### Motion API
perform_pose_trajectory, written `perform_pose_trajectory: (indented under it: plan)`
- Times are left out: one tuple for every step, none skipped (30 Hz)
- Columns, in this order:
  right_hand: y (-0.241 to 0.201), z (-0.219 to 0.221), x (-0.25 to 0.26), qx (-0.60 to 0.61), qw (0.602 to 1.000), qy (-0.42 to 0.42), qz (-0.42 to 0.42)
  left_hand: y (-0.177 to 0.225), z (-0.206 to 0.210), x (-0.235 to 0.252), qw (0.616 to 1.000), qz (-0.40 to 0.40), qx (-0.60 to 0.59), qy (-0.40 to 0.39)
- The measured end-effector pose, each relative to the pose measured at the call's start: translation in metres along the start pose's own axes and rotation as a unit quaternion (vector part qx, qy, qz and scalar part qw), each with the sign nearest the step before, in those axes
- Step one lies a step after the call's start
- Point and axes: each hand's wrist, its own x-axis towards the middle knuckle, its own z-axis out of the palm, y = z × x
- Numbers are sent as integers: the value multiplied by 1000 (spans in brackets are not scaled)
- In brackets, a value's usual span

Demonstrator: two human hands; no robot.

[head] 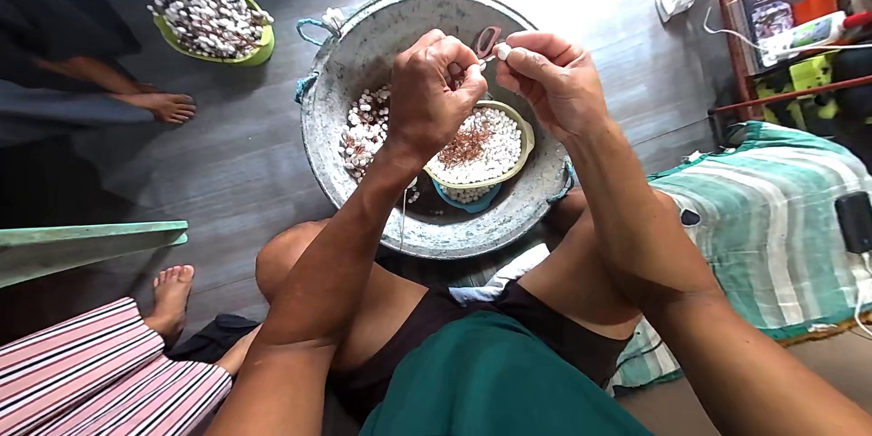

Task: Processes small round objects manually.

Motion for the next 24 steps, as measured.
perform_pose_trajectory:
  plan:
    - [0,1,0,-16,1000,1,-11,0,0,0,1000,2,2,0]
    - [1,1,-1,-24,1000,0,-19,0,0,0,1000,3,4,2]
    - [1,2,-1,-29,999,0,-23,0,0,0,1000,5,7,5]
    - [1,2,-1,-32,999,2,-23,0,1,-1,1000,7,9,7]
    - [1,3,-1,-34,999,3,-21,0,1,-1,1000,7,12,7]
    - [1,3,-1,-32,999,5,-18,0,2,-1,1000,7,13,7]
    - [1,3,-1,-32,999,5,-15,0,2,-1,1000,7,14,8]
    - [1,3,-1,-31,999,4,-12,0,3,-2,1000,7,14,8]
    - [1,3,-1,-32,999,4,-10,0,3,-2,1000,7,14,8]
    - [1,3,-1,-33,999,4,-10,0,3,-2,1000,7,14,10]
    - [2,3,-1,-35,999,5,-11,0,4,-2,1000,7,15,10]
    - [2,3,-1,-37,999,7,-12,1,3,-2,1000,6,18,10]
    - [2,3,-1,-39,999,6,-12,1,3,-2,1000,5,21,11]
    - [2,4,-2,-41,999,6,-12,1,3,-2,1000,3,24,9]
    - [2,4,-2,-43,999,6,-13,1,3,-2,1000,5,26,8]
    - [3,4,-2,-44,999,6,-13,1,4,-2,1000,7,26,9]
    - [3,4,-2,-46,999,5,-13,0,4,-2,1000,11,27,11]
    - [3,4,-2,-47,999,5,-13,0,4,-2,999,13,30,10]
    - [3,4,-2,-49,999,3,-13,0,5,-2,999,14,33,9]
    - [3,4,-2,-52,999,0,-16,0,5,-2,999,14,35,7]
    - [3,4,-2,-54,998,0,-19,0,5,-2,999,14,36,6]
    - [4,4,-2,-55,998,-1,-22,0,5,-2,999,13,38,4]
    - [4,4,-2,-56,998,-2,-25,0,5,-2,999,13,40,3]
    - [4,4,-3,-57,998,-4,-28,0,5,-3,999,13,41,2]
